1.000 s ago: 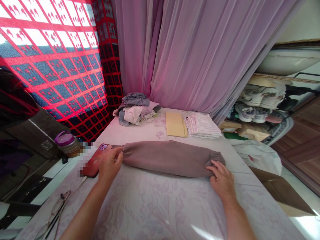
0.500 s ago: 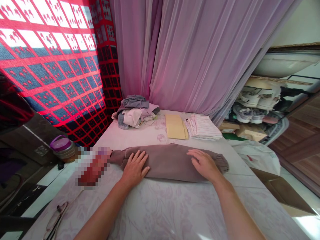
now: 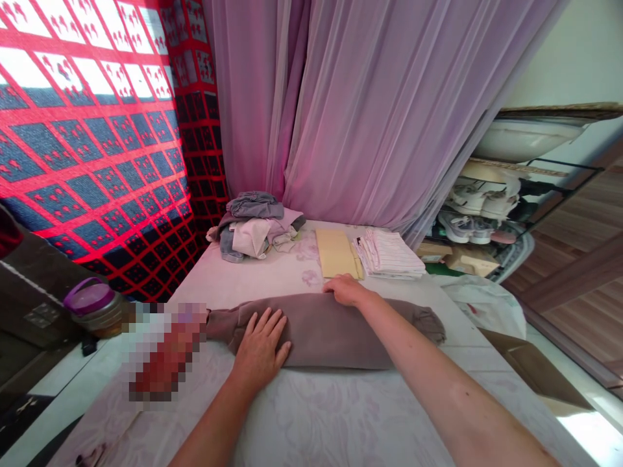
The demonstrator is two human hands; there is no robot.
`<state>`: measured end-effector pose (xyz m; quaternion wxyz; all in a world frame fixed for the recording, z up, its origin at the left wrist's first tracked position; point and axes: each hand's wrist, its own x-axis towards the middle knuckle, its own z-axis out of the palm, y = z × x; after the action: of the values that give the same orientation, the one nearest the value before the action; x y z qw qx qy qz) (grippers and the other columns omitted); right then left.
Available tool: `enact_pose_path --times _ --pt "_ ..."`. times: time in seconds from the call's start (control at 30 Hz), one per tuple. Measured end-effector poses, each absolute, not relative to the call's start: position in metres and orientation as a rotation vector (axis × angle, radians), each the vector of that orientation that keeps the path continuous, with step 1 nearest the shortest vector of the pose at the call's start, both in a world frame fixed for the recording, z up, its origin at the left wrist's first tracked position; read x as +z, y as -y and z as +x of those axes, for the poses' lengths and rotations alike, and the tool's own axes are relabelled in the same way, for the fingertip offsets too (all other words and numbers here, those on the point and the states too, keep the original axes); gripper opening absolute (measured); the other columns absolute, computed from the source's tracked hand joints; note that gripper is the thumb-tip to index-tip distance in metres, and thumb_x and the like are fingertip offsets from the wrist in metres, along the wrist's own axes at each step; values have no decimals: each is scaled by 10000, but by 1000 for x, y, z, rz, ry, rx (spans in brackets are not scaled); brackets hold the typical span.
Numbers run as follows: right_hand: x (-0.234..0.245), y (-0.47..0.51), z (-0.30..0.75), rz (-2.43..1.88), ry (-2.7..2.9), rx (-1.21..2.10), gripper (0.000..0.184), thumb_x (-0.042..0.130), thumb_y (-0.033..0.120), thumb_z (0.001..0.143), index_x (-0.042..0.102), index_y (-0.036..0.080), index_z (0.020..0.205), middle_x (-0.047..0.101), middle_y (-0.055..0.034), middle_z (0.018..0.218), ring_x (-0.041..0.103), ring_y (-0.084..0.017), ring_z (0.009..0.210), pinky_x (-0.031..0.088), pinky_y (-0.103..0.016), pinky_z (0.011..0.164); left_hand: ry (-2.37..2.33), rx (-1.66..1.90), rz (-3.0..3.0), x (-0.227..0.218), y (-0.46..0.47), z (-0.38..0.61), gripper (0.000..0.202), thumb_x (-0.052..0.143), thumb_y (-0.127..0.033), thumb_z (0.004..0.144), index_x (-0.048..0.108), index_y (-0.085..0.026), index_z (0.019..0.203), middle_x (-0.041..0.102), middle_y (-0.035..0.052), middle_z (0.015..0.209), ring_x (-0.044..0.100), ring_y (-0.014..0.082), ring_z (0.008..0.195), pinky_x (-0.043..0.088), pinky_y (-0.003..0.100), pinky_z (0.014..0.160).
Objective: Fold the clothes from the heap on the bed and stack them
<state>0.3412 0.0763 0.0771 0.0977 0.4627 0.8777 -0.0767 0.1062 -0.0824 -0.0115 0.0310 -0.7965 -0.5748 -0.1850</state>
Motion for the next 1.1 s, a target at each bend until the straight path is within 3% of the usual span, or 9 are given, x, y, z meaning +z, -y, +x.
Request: enact_pose_path --times 0.3,0.47,0.57,0.73,0.83,1.0,1.1 --pt "88 -91 325 1226 -2460 -173 324 599 81 657 716 269 894 710 -51 917 632 -225 897 396 -336 842 1741 -622 -2474 -11 82 107 467 471 -375 890 520 -230 1331 510 62 1415 390 281 1351 232 530 1144" --pt "91 -96 323 1181 -2438 -148 159 686 97 565 669 235 641 681 -42 762 620 -233 876 378 -360 898 1725 -655 -2471 -11 83 107 456 469 -363 888 538 -231 1320 520 77 1403 399 287 1345 234 536 1144" --pt "94 -98 325 1158 -2423 -157 148 697 102 532 627 231 544 666 -35 701 616 -234 871 391 -348 883 1730 -640 -2483 -11 82 107 455 465 -364 890 543 -225 1316 524 73 1400 403 293 1342 252 543 1136" --pt "96 -95 331 1105 -2434 -228 140 700 145 529 656 264 589 661 9 656 620 -204 831 389 -319 881 1718 -673 -2474 -12 82 106 453 463 -368 891 544 -238 1317 532 72 1391 407 286 1342 241 535 1145" --pt "93 -91 332 1047 -2441 -249 152 695 145 539 668 273 617 658 19 636 617 -198 840 342 -333 963 1717 -665 -2474 -12 83 106 455 464 -371 892 542 -233 1319 532 71 1392 407 288 1341 251 537 1140" --pt "79 -91 329 1016 -2514 -81 179 723 114 525 603 247 540 676 -6 664 589 -233 966 166 -413 1103 1720 -643 -2471 -13 83 106 458 462 -377 894 538 -239 1324 529 65 1395 402 287 1345 258 532 1137" --pt "75 -97 332 1098 -2537 -52 172 731 126 547 595 230 544 691 -37 701 595 -254 980 184 -439 1081 1734 -649 -2459 -14 83 106 462 462 -395 893 535 -255 1327 531 61 1394 408 284 1342 250 529 1141"
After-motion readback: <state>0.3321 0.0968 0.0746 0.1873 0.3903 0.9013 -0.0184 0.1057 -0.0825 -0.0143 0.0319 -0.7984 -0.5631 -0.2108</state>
